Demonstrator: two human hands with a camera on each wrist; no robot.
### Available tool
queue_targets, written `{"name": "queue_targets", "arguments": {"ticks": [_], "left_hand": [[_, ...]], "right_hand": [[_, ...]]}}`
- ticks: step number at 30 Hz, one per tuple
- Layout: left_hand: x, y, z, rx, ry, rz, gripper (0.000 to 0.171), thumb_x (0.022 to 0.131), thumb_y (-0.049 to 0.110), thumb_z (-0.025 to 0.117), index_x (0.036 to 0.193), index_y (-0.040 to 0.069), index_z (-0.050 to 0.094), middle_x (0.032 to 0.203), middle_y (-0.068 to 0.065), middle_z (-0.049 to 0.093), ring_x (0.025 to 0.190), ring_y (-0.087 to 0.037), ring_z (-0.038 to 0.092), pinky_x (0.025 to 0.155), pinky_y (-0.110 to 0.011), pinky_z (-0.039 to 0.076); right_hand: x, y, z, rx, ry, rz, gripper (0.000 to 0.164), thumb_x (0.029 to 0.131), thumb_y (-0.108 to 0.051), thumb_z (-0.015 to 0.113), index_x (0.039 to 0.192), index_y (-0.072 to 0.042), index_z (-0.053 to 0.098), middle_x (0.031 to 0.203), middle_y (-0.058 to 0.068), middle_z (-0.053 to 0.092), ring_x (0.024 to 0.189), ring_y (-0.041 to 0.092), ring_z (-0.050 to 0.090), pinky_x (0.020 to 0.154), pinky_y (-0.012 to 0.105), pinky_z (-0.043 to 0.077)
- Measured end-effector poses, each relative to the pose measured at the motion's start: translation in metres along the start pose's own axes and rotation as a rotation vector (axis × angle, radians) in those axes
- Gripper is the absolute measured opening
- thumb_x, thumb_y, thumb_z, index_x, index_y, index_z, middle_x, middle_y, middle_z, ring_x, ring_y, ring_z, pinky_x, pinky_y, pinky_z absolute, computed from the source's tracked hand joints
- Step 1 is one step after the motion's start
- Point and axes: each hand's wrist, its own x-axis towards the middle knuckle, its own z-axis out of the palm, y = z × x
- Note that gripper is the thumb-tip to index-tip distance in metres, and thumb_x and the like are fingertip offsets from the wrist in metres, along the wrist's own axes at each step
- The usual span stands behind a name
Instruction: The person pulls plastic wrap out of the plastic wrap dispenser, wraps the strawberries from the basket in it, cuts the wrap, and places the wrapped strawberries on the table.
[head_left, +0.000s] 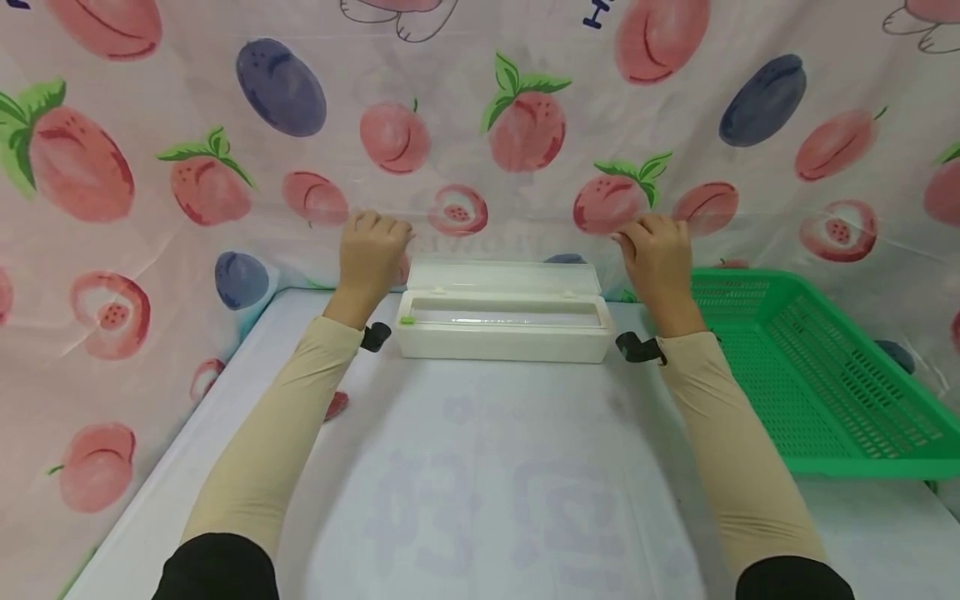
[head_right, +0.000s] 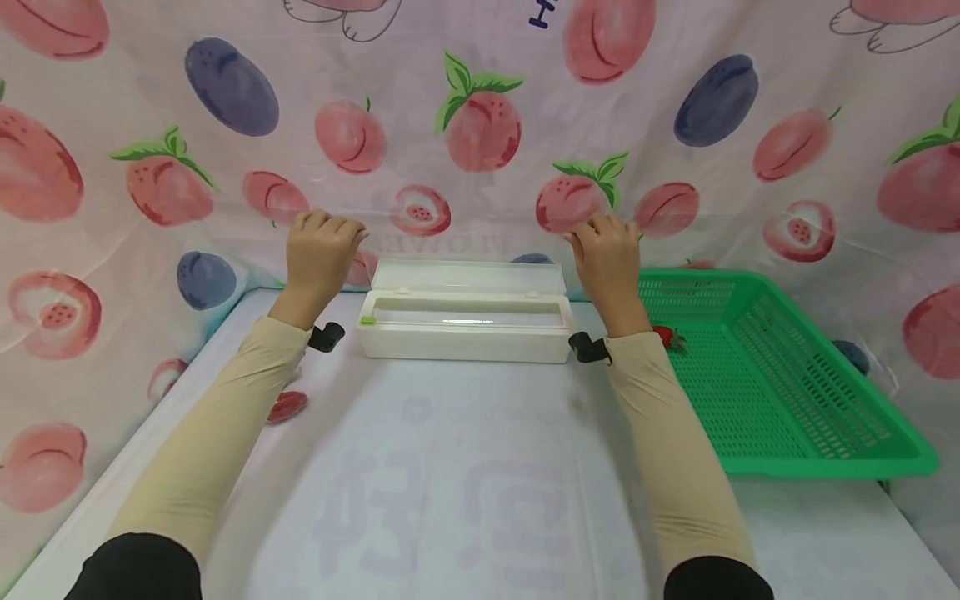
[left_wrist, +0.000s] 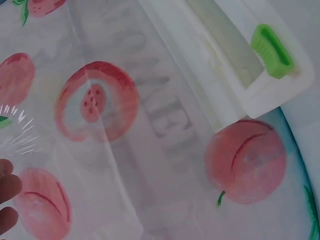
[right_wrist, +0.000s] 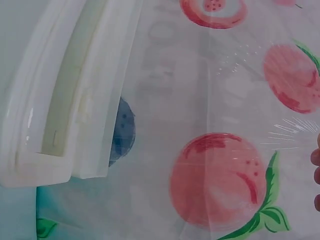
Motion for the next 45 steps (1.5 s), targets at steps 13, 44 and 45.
{"name": "queue_targets", "arguments": {"ticks": [13,44,45], "left_hand": [[0.012,-0.001,-0.011,0.000,0.084,-0.012,0.020,0.088,0.021,0.063,0.084,0.003,0.070,0.080,-0.013,0.071,0.079,-0.031,0.061,0.082,-0.042,0.046],[-0.039,-0.001,-0.085,-0.341,0.144,0.360,0.025,0.094,0.018,0.056,0.078,0.002,0.067,0.073,-0.010,0.066,0.070,-0.027,0.060,0.075,-0.041,0.049],[-0.042,-0.001,-0.087,-0.361,0.136,0.402,0.028,0.096,0.019,0.053,0.077,0.002,0.067,0.072,-0.009,0.066,0.069,-0.026,0.060,0.074,-0.040,0.050]], "right_hand": [[0.010,-0.001,-0.015,-0.090,0.034,0.004,0.037,0.089,-0.030,0.058,0.087,0.006,0.069,0.082,0.023,0.064,0.082,0.040,0.057,0.074,0.056,0.043],[-0.032,-0.021,-0.096,0.125,-0.036,-0.245,0.040,0.087,-0.033,0.060,0.075,0.003,0.069,0.069,0.018,0.063,0.070,0.033,0.054,0.069,0.048,0.038],[-0.036,-0.020,-0.101,0.143,-0.067,-0.284,0.046,0.090,-0.038,0.054,0.074,0.002,0.070,0.068,0.016,0.064,0.069,0.031,0.055,0.070,0.048,0.040]]}}
